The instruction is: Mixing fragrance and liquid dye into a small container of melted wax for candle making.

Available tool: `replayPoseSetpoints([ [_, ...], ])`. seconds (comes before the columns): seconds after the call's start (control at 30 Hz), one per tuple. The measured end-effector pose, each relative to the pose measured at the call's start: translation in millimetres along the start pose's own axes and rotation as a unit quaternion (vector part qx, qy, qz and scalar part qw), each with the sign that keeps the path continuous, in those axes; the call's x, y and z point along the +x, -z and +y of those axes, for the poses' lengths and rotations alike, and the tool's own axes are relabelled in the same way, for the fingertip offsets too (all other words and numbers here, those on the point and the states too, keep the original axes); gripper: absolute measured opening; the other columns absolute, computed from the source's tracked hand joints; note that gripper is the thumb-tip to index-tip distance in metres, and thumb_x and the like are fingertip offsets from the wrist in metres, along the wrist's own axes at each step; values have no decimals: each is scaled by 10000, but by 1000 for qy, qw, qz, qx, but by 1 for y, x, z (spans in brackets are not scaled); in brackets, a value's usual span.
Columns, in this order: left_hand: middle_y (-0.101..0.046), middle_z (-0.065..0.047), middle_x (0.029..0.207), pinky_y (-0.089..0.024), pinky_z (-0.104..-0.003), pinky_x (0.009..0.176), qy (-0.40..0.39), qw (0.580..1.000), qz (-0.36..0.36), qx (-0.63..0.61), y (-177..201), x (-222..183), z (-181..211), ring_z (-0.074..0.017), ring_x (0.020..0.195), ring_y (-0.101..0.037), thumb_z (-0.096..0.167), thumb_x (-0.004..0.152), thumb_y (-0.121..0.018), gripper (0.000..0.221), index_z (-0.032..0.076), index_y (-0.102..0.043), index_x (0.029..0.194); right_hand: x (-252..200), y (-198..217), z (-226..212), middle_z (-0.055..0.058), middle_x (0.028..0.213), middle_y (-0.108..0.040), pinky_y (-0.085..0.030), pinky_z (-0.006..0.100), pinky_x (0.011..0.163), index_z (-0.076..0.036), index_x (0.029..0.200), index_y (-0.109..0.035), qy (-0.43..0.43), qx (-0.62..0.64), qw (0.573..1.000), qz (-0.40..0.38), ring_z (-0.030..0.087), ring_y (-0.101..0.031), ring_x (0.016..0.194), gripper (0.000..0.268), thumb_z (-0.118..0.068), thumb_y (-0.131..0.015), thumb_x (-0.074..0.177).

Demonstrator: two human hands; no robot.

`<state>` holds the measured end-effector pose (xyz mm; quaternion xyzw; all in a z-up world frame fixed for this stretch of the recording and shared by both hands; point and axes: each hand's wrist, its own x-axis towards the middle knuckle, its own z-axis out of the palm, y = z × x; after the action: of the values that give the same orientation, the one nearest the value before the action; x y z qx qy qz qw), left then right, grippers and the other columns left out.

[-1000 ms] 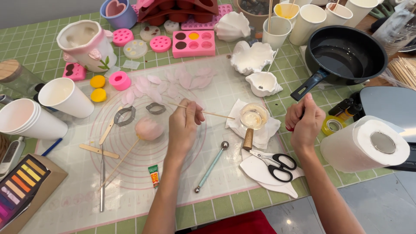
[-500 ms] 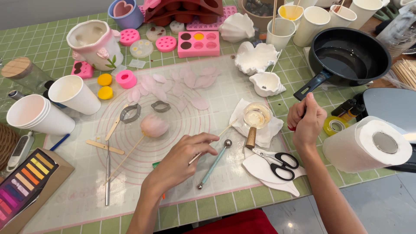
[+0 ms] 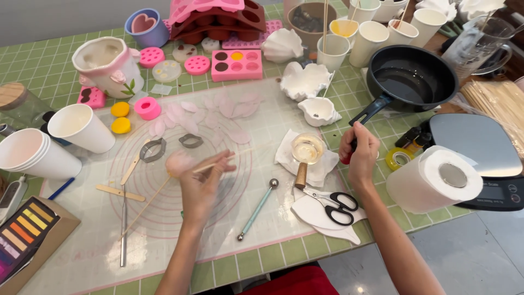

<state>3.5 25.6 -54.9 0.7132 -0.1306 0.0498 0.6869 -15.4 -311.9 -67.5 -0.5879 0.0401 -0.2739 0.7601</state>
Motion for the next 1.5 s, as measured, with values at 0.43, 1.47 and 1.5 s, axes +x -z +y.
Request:
replayPoseSetpoints([
  [0.43, -815, -122, 948, -588, -271, 757, 121, 990, -54, 51, 33, -20, -14, -137, 799, -741, 93, 908, -674, 247, -9, -783, 1105, 4, 2, 3, 21, 633, -450, -378, 281, 510, -66, 795, -474, 37, 7, 999, -12, 115, -413, 535, 318, -262, -483, 1046],
  [1.47, -750, -21, 885, -501, -261, 675, -3, 992, -130, 1, -69, -33, 79, -75, 699, -570, 159, 865, -794, 321, 29, -748, 1154, -87, -95, -98, 93, 1197, -628, -533, 326, 937, -16, 1405, -481, -90, 83, 959, -255, 185, -636, 1079, 357, -130, -381, 1081],
  [1.5, -760, -7, 911, -498, -252, 681, -4, 990, -143, -20, -65, -34, 78, -60, 707, -575, 160, 870, -787, 326, 31, -742, 1167, -87, -94, -98, 97, 1244, -647, -525, 324, 967, -15, 1426, -502, -94, 46, 957, -269, 181, -640, 1126, 385, -137, -395, 1076],
])
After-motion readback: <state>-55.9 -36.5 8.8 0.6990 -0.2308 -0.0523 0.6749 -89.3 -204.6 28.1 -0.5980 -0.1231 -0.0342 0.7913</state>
